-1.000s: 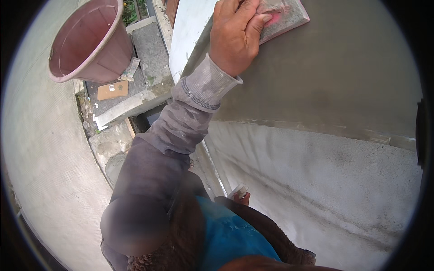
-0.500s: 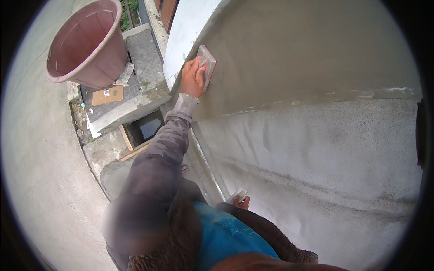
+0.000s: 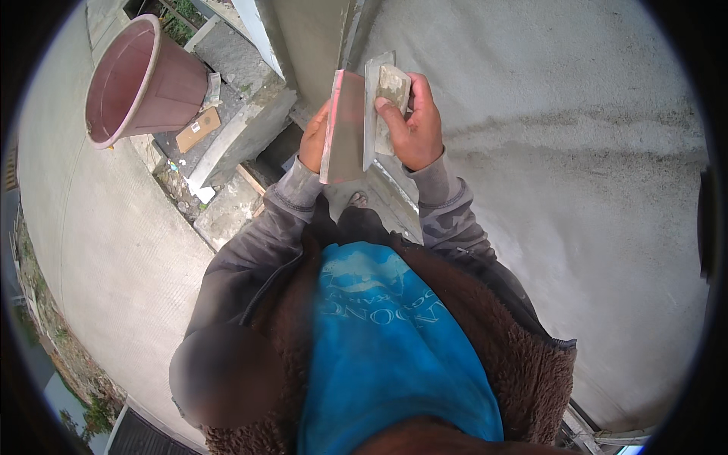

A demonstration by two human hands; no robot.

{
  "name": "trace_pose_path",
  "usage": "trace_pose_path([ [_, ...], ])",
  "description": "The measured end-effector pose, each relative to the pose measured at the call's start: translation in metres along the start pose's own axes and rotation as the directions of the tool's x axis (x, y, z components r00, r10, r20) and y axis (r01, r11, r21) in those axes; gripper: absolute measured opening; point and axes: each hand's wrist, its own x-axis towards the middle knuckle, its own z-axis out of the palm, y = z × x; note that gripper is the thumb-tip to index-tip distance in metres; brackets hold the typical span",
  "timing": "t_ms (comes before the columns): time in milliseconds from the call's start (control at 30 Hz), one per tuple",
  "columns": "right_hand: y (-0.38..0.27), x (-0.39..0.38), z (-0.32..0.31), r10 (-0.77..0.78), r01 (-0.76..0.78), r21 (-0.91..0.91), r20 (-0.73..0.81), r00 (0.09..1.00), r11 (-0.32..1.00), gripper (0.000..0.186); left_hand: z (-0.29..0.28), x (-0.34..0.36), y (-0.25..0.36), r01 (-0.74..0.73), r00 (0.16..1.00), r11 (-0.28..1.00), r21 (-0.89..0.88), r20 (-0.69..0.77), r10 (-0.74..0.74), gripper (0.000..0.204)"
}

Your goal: The person applies plaster to a vertical wall using a trowel and a float. They repeatedly scoop plaster from a bucket, spread it on the wall, and smooth the surface with the float.

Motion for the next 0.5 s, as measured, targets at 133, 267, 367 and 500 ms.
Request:
trace_pose_path([
  [133,-0.024,-0.045,0.021,-0.193,0.203,-0.181,0.073,0.978,0.962,0.044,0.029,0.001,0.038,-0.016,0.992,0.978,-0.208,0.121,0.042,0.038],
  [267,0.025,-0.101,-0.012,-0.053,0.082,-0.208,0.138,0.989,0.975,0.041,0.003,0.003,0.066,-0.099,0.977,0.992,-0.075,0.181,0.111,0.042],
  [367,0.031,-0.106,-0.040,0.097,-0.094,0.052,-0.058,0.994,0.994,0.039,0.006,-0.005,0.048,0.010,0.995,0.963,-0.270,0.102,0.018,0.043],
  [500,-0.034,-0.081,-0.042,-0.166,0.158,-0.083,-0.108,0.980,0.984,0.037,0.049,-0.019,0.012,-0.029,0.976,0.976,0.214,0.218,-0.019,0.046],
])
